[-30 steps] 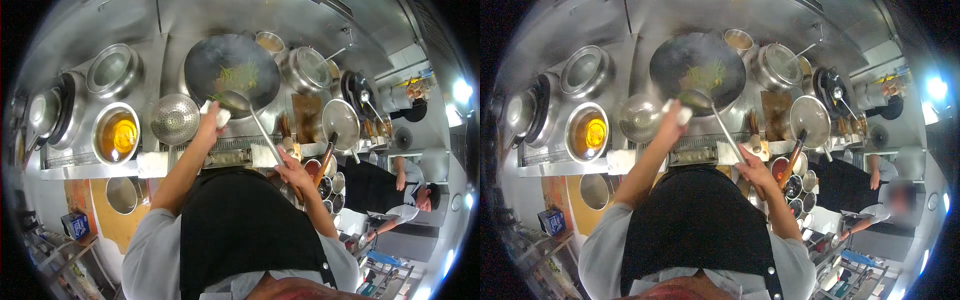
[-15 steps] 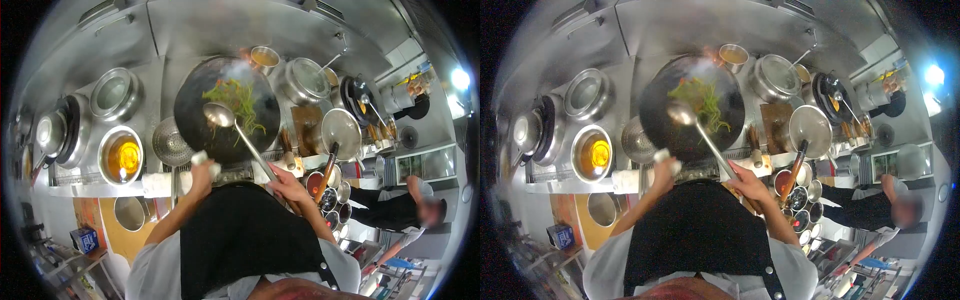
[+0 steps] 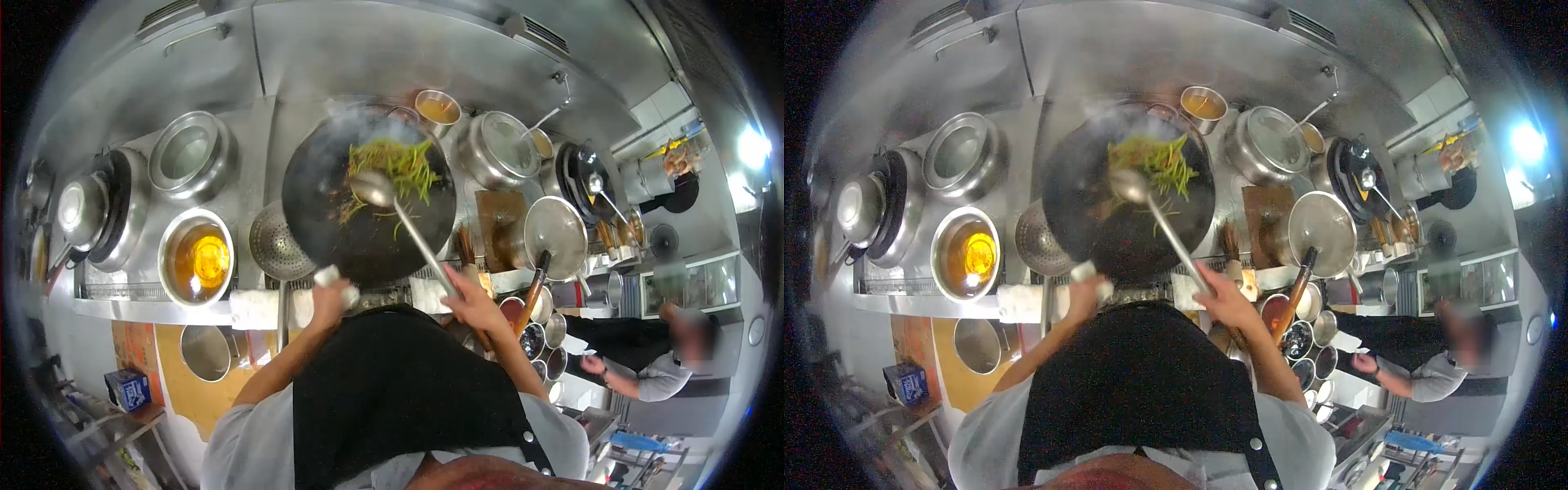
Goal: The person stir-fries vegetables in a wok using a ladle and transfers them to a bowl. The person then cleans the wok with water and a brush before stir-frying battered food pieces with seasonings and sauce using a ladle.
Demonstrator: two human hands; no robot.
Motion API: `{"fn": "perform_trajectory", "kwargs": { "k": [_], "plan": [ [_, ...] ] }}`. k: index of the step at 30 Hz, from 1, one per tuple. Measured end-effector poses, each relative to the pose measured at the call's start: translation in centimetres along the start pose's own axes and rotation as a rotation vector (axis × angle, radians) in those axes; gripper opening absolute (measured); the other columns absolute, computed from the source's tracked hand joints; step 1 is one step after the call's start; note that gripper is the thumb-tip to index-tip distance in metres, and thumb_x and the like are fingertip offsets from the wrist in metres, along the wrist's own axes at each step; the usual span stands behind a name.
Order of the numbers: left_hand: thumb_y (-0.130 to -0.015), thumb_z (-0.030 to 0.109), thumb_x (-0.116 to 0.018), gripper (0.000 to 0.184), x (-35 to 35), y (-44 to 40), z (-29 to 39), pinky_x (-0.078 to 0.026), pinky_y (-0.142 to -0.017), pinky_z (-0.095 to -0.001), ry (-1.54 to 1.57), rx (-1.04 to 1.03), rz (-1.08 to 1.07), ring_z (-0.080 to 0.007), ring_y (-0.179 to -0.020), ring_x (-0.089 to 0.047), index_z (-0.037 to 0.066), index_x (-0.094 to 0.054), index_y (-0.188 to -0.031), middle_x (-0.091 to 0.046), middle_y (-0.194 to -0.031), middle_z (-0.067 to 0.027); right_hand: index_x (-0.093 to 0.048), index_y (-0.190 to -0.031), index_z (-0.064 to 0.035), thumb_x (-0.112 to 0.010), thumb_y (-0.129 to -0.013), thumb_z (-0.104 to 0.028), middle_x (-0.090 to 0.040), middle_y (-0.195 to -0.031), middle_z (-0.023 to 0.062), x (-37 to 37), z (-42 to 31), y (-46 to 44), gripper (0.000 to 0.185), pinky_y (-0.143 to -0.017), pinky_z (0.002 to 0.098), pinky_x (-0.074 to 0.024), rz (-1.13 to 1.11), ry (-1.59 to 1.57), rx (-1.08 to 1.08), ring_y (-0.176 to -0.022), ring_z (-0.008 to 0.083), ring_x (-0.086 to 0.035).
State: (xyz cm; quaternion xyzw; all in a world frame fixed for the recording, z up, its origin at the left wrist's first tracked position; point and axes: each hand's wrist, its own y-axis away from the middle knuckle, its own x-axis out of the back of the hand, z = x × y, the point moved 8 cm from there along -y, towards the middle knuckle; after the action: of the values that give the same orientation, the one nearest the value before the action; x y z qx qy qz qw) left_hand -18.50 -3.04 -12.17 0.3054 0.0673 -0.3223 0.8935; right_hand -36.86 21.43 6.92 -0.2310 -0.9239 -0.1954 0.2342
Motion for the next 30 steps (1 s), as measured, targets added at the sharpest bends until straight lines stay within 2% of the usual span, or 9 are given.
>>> {"fn": "perform_trajectory", "kwargs": {
  "k": [2, 4, 7, 12, 15, 18, 22, 26, 30],
  "plan": [
    [-0.094, 0.010, -0.066, 0.012, -3.6, -0.7, 4.2, -0.056, -0.063, -0.0368, 0.146, -0.035, 0.030, -0.0228, -0.077, -0.068, 0.003, -0.065, -0.104, -0.068, -0.092, -0.0110, -0.032, -0.163, -0.0151, -0.072, -0.091, -0.010, -0.060, -0.085, 0.0027, -1.7, 0.1, 2.9, 0.083, -0.060, 0.0296, -0.0495, -0.219, -0.246, -0.249, -0.065, 0.0122, -0.058],
    [-0.093, 0.008, -0.068, 0.013, -5.9, -5.7, 3.7, -0.054, -0.059, -0.0313, 0.241, 0.023, 0.020, -0.0195, -0.074, -0.067, 0.003, -0.062, -0.103, -0.067, -0.091, -0.0101, -0.032, -0.163, -0.0165, -0.072, -0.092, -0.012, -0.064, -0.085, 0.0057, -1.3, 0.9, 1.0, 0.082, -0.060, 0.0316, -0.0505, -0.196, -0.076, -0.239, -0.065, 0.0139, -0.060],
    [-0.093, 0.005, -0.067, 0.015, -6.0, -7.8, 3.4, -0.058, -0.064, -0.0355, 0.066, -0.098, -0.089, -0.0222, -0.078, -0.069, 0.000, -0.062, -0.106, -0.069, -0.096, -0.0143, -0.033, -0.162, -0.0182, -0.072, -0.091, -0.016, -0.070, -0.114, 0.0268, 0.1, 6.0, -5.6, 0.081, -0.075, 0.0471, -0.0560, 0.094, 0.394, 0.219, -0.079, 0.0421, -0.071],
    [-0.088, -0.002, -0.063, 0.028, -2.6, -2.7, 2.6, -0.060, -0.069, -0.0387, 0.135, 0.016, 0.004, -0.0254, -0.083, -0.071, -0.002, -0.057, -0.116, -0.068, -0.100, -0.0146, -0.037, -0.159, -0.0141, -0.070, -0.091, -0.016, -0.067, -0.099, 0.0311, -0.1, 2.9, -8.3, 0.076, -0.076, 0.0479, -0.0538, 0.380, 0.313, -0.025, -0.085, 0.0486, -0.067],
    [-0.087, 0.000, -0.065, 0.019, -4.0, -3.9, 4.2, -0.057, -0.066, -0.0373, 0.210, -0.052, 0.086, -0.0229, -0.076, -0.068, -0.003, -0.062, -0.105, -0.068, -0.091, -0.0124, -0.038, -0.159, -0.0124, -0.071, -0.090, -0.013, -0.067, -0.095, 0.0293, -3.6, 6.5, -3.7, 0.077, -0.073, 0.0476, -0.0537, 0.485, 0.354, 0.160, -0.085, 0.0464, -0.068],
    [-0.089, 0.028, -0.073, 0.029, -5.2, -10.5, 3.4, -0.043, -0.050, -0.0345, 0.137, 0.063, -0.084, -0.0193, -0.066, -0.062, 0.003, -0.065, -0.102, -0.068, -0.082, -0.0107, -0.031, -0.161, -0.0123, -0.068, -0.090, -0.008, -0.068, -0.096, 0.0293, -6.0, 7.7, 1.4, 0.081, -0.073, 0.0502, -0.0543, 0.283, 0.490, 0.027, -0.085, 0.0476, -0.068],
    [-0.087, 0.024, -0.073, 0.023, -5.5, -11.0, 3.5, -0.044, -0.049, -0.0394, 0.098, 0.276, 0.040, -0.0219, -0.063, -0.063, 0.006, -0.067, -0.100, -0.070, -0.083, -0.0120, -0.029, -0.162, -0.0185, -0.066, -0.092, -0.016, -0.069, -0.095, 0.0296, -6.1, 7.0, 0.9, 0.079, -0.078, 0.0561, -0.0542, 0.085, 0.529, -0.071, -0.086, 0.0487, -0.068],
    [-0.086, 0.014, -0.071, 0.020, -4.8, -12.8, 2.4, -0.050, -0.053, -0.0365, 0.100, 0.088, -0.117, -0.0225, -0.070, -0.068, 0.002, -0.067, -0.102, -0.071, -0.088, -0.0127, -0.031, -0.161, -0.0191, -0.069, -0.090, -0.021, -0.069, -0.095, 0.0317, -2.8, 4.8, -8.2, 0.080, -0.082, 0.0573, -0.0538, 0.112, 0.603, -0.085, -0.089, 0.0509, -0.067],
    [-0.090, 0.011, -0.065, 0.008, -0.7, -4.9, 2.5, -0.049, -0.054, -0.0345, 0.166, -0.045, 0.004, -0.0192, -0.070, -0.065, 0.004, -0.067, -0.091, -0.066, -0.085, -0.0088, -0.030, -0.161, -0.0156, -0.068, -0.093, -0.022, -0.070, -0.102, 0.0314, -1.9, 0.9, -10.4, 0.078, -0.083, 0.0543, -0.0548, 0.285, 0.455, -0.047, -0.094, 0.0480, -0.070]
  ]
}}
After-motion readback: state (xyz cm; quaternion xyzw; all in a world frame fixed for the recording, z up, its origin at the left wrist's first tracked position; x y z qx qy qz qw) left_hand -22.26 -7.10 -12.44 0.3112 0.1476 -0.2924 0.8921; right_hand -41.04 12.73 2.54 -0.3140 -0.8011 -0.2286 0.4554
